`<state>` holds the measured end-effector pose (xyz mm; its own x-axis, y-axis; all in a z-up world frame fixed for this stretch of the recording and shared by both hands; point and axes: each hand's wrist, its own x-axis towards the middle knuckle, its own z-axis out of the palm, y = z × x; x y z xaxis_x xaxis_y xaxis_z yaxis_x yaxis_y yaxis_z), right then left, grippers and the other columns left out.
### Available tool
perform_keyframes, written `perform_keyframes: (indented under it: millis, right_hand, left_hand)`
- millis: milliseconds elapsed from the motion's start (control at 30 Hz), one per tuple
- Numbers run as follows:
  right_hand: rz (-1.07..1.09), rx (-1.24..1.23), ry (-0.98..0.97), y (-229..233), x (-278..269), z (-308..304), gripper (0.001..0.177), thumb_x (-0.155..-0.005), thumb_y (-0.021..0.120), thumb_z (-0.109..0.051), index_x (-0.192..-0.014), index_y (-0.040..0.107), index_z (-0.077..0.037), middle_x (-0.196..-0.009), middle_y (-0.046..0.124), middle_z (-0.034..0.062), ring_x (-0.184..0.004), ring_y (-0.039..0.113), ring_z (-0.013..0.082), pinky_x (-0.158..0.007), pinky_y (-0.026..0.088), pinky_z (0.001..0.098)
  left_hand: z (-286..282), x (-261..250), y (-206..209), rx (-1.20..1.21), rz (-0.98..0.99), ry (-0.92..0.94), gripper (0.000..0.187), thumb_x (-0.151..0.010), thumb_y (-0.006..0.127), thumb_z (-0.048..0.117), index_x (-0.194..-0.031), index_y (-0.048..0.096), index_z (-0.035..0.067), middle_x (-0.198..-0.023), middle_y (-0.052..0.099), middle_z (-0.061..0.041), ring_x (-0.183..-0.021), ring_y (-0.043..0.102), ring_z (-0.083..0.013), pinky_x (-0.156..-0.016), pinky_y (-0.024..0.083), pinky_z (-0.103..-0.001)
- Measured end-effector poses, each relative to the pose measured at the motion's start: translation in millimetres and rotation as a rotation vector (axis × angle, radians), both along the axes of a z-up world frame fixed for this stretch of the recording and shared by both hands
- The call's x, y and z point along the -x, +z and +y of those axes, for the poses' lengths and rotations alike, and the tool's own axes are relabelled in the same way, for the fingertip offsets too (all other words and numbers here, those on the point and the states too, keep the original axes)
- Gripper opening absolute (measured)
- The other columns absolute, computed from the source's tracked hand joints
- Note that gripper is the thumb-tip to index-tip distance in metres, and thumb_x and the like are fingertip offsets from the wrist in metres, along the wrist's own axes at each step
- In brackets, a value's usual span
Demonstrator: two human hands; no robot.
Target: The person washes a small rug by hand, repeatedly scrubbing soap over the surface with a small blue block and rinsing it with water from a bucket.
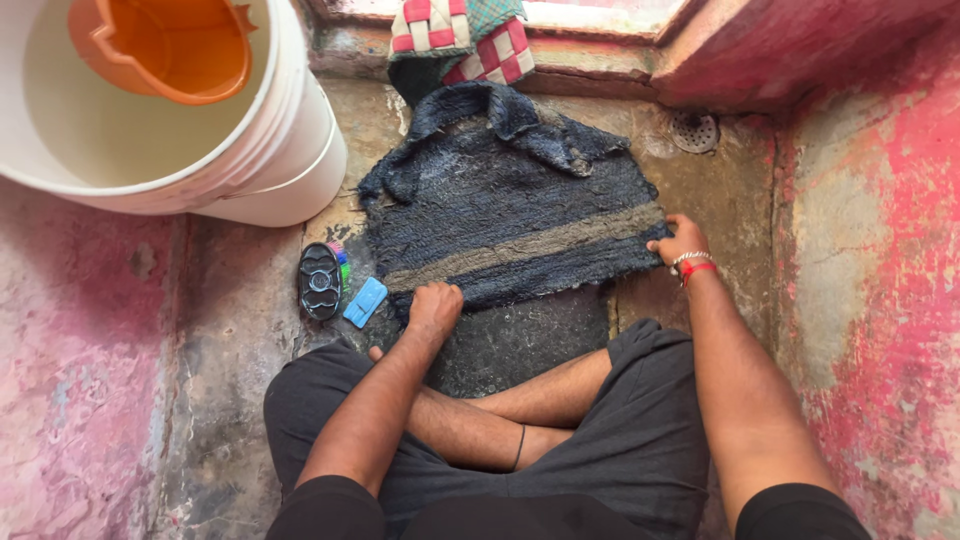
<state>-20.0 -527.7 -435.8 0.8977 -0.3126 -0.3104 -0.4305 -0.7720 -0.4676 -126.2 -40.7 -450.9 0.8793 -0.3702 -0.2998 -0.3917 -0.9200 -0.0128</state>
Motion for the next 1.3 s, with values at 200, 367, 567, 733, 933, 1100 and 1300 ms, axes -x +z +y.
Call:
perform_keyframes:
  millis: [200,367,567,733,933,1100,1300]
  right_hand:
    - [-0.011,0.133,-0.026,1.8,11.1,19.9,0.066,-0.067,0.09,-0.019,-0.129,0.069,-0.008,-0.121,0.072,0.0238,-0.115,0.068,0.0401,-0.1,0.052,0.0459]
    - [-0.055,0.334,-0.061,4.4,18.4,38.4,0.056,-0.076,0.075,-0.016,-0.131,0.071,-0.017,-0.124,0.067,0.0239,-0.12,0.061,0.0436,-0.1,0.048,0.0517]
    - [-0.293,0.301,0.014,8.1,43.4,67.9,0.05,-0.079,0.082,-0.029,-0.126,0.071,-0.015,-0.133,0.059,0.0165,-0.12,0.054,0.0432,-0.098,0.038,0.0614]
    - [-0.535,0.187,0.199,24.9,63.9,113.4,0.036,-0.088,0.078,-0.023,-0.12,0.072,-0.01,-0.127,0.063,0.0132,-0.124,0.058,0.0356,-0.109,0.047,0.05]
    - [-0.534,0.087,0.219,43.0,90.7,198.4,0.034,-0.084,0.075,-0.023,-0.116,0.071,-0.012,-0.127,0.063,0.0124,-0.118,0.058,0.0342,-0.1,0.043,0.0513]
    - [-0.431,0.044,0.245,41.4,116.4,245.5,0.034,-0.085,0.074,-0.024,-0.118,0.071,-0.016,-0.127,0.062,0.0064,-0.118,0.057,0.0313,-0.095,0.042,0.0507]
    - [-0.436,-0.038,0.309,46.5,128.6,262.1,0.035,-0.085,0.075,-0.025,-0.119,0.071,-0.017,-0.125,0.063,0.0055,-0.118,0.058,0.0292,-0.097,0.043,0.0484]
  left_hand:
    - [6.4,7.2,12.4,0.106,0.168,0.011,0.015,-0.091,0.063,0.016,-0.09,0.078,0.012,-0.094,0.078,-0.012,-0.087,0.077,-0.0276,-0.07,0.061,-0.043]
    - [23.8,1.4,26.7,0.196,0.203,0.072,0.013,-0.079,0.069,0.014,-0.086,0.079,0.01,-0.093,0.076,-0.015,-0.086,0.076,-0.0334,-0.072,0.062,-0.047]
    - [106.6,-36.6,26.6,0.131,0.038,0.473,0.011,-0.086,0.068,0.01,-0.09,0.079,0.01,-0.095,0.077,-0.017,-0.087,0.077,-0.0347,-0.072,0.063,-0.047]
    - [146.6,-15.3,-2.0,-0.001,0.108,0.449,0.021,-0.076,0.076,0.013,-0.096,0.075,0.009,-0.099,0.076,-0.016,-0.09,0.076,-0.0325,-0.075,0.062,-0.045]
    - [139.1,-23.6,-3.7,0.015,0.184,0.543,0.028,-0.088,0.067,0.013,-0.115,0.069,0.005,-0.113,0.072,-0.022,-0.101,0.073,-0.0372,-0.082,0.059,-0.049]
    - [130.1,-33.0,36.5,-0.01,0.393,0.57,0.041,-0.086,0.074,0.022,-0.124,0.067,0.008,-0.118,0.073,-0.022,-0.111,0.07,-0.0387,-0.091,0.057,-0.051]
    - [121.3,-39.3,84.4,0.113,0.369,0.609,0.051,-0.079,0.087,0.043,-0.117,0.075,0.011,-0.117,0.074,-0.02,-0.108,0.071,-0.0381,-0.091,0.056,-0.051]
